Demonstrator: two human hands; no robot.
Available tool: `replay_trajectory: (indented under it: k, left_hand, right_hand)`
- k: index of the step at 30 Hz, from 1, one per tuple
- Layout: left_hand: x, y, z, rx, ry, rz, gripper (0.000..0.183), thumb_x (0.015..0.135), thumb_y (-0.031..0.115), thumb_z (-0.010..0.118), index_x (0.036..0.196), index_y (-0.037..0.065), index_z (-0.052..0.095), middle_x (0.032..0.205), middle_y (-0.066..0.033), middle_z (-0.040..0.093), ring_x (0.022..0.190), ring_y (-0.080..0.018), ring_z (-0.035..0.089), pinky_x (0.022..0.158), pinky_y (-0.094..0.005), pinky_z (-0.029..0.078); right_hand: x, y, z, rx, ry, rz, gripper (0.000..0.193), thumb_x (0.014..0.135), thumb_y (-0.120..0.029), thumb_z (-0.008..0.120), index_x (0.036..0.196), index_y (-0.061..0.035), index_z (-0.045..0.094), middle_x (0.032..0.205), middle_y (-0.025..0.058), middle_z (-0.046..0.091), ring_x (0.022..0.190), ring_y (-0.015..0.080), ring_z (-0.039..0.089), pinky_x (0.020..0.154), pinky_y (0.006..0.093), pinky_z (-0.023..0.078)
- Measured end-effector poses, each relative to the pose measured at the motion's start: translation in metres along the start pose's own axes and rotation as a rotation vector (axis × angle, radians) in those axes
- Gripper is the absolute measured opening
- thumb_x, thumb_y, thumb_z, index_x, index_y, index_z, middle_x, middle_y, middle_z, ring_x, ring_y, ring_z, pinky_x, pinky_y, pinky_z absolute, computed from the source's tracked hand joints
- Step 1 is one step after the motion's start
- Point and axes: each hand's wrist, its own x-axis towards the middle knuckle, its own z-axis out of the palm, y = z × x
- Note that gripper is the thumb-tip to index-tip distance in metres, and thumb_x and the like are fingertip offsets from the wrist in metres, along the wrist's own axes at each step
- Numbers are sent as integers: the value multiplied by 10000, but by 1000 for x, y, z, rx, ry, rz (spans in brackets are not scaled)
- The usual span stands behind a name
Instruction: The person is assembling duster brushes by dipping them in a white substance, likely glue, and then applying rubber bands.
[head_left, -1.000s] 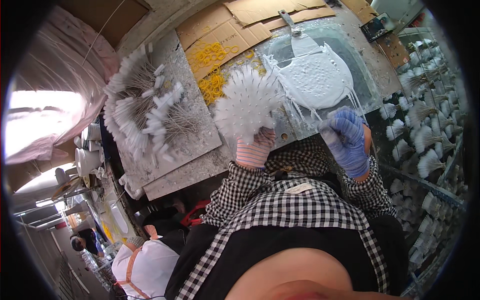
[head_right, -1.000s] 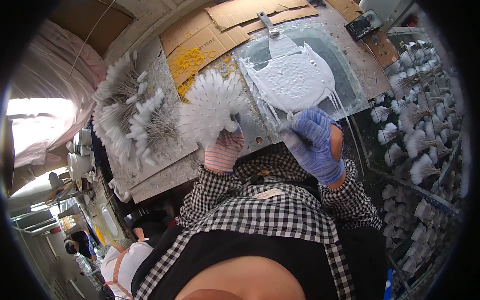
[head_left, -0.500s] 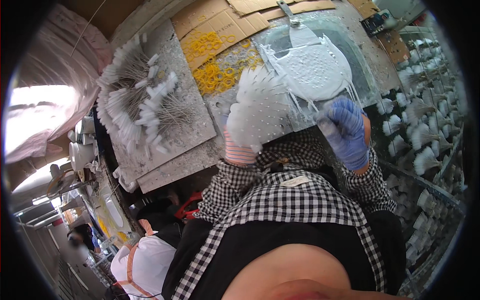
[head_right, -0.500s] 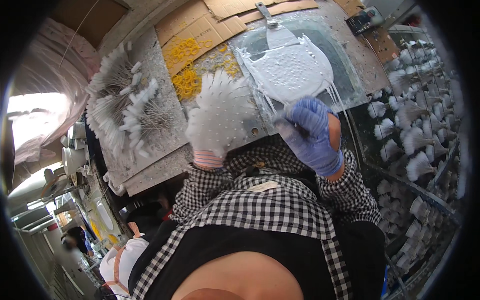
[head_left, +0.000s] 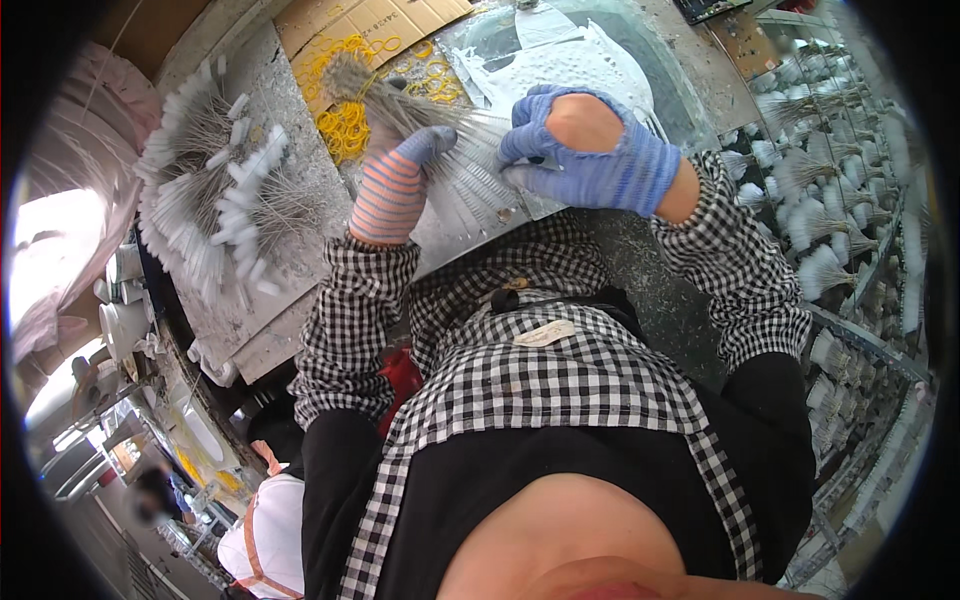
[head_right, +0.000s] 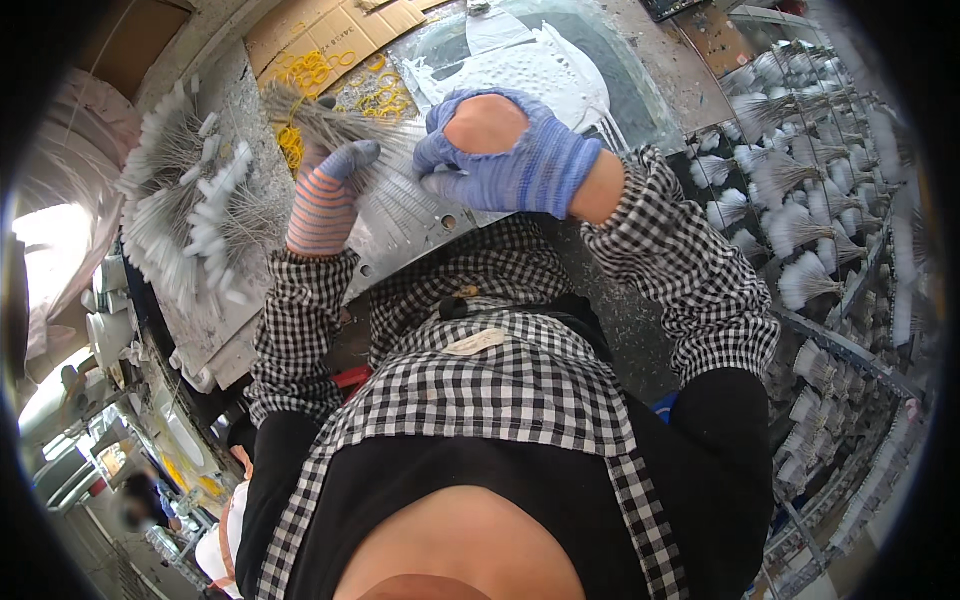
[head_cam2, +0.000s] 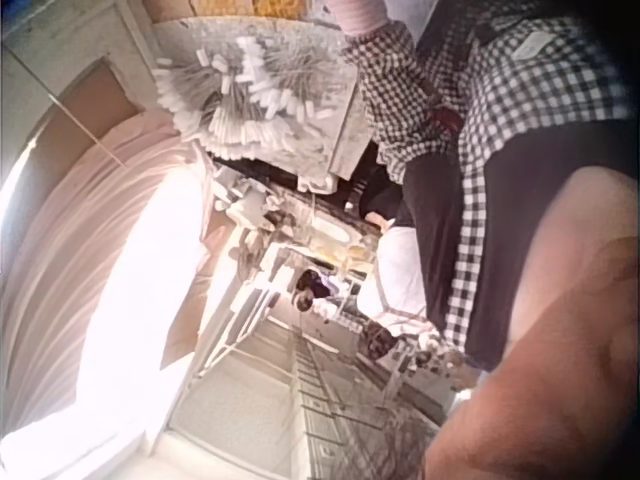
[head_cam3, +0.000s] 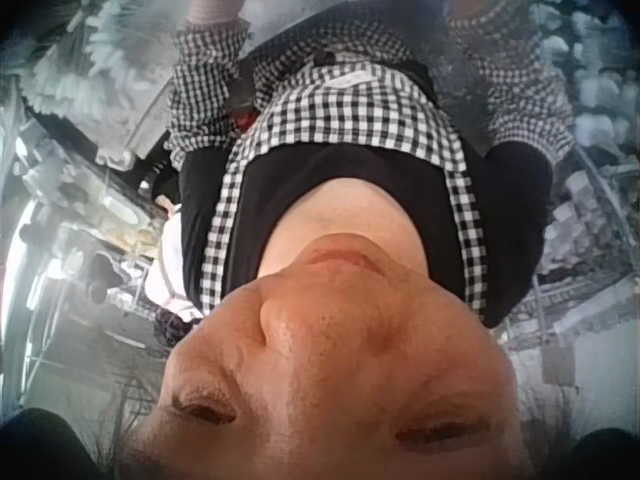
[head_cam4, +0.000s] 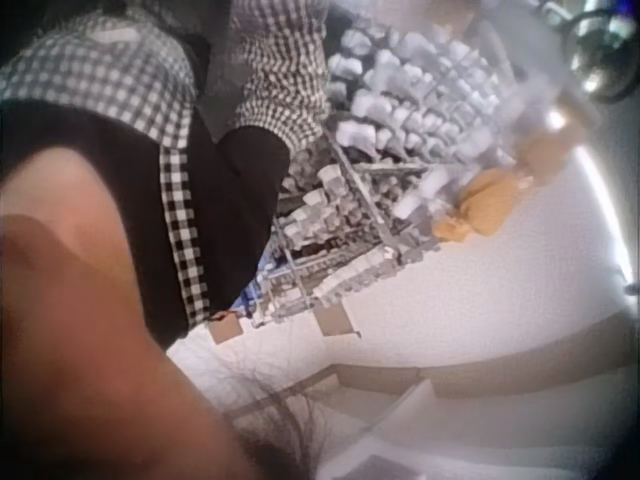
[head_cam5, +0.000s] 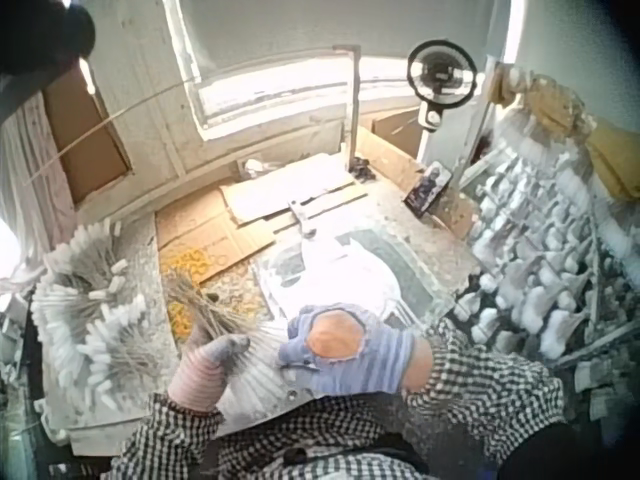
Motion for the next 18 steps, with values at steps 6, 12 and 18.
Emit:
replay_trajectory:
  k: [6, 12, 18]
  left_hand:
    - [15, 4, -4, 177, -74, 28, 625, 865, 28, 580, 1456, 89, 388, 1018, -41, 634, 919, -153, 636, 873, -294, 539]
    - [40, 0, 8, 201, -170, 114, 512, 899, 65, 613, 1396, 48, 492, 975, -16, 627, 880, -116, 616, 814, -264, 528]
    - [83, -15, -14, 715, -293, 340, 366, 884, 89, 685, 1241, 62, 615, 1086, -51, 693, 1012, -162, 658, 860, -324, 522]
  right_hand:
    - [0, 10, 16, -203, 12, 220, 278, 857, -365, 770, 1022, -142, 755, 792, 76, 739, 697, 237, 716, 670, 374, 567]
    - [8, 36, 27, -259, 50, 304, 533, 777, -593, 774, 994, -107, 735, 791, 83, 735, 765, 286, 733, 784, 409, 578]
    - [13, 46, 23, -172, 163, 329, 450, 784, -458, 756, 1036, -86, 725, 824, 119, 730, 772, 298, 725, 757, 390, 581]
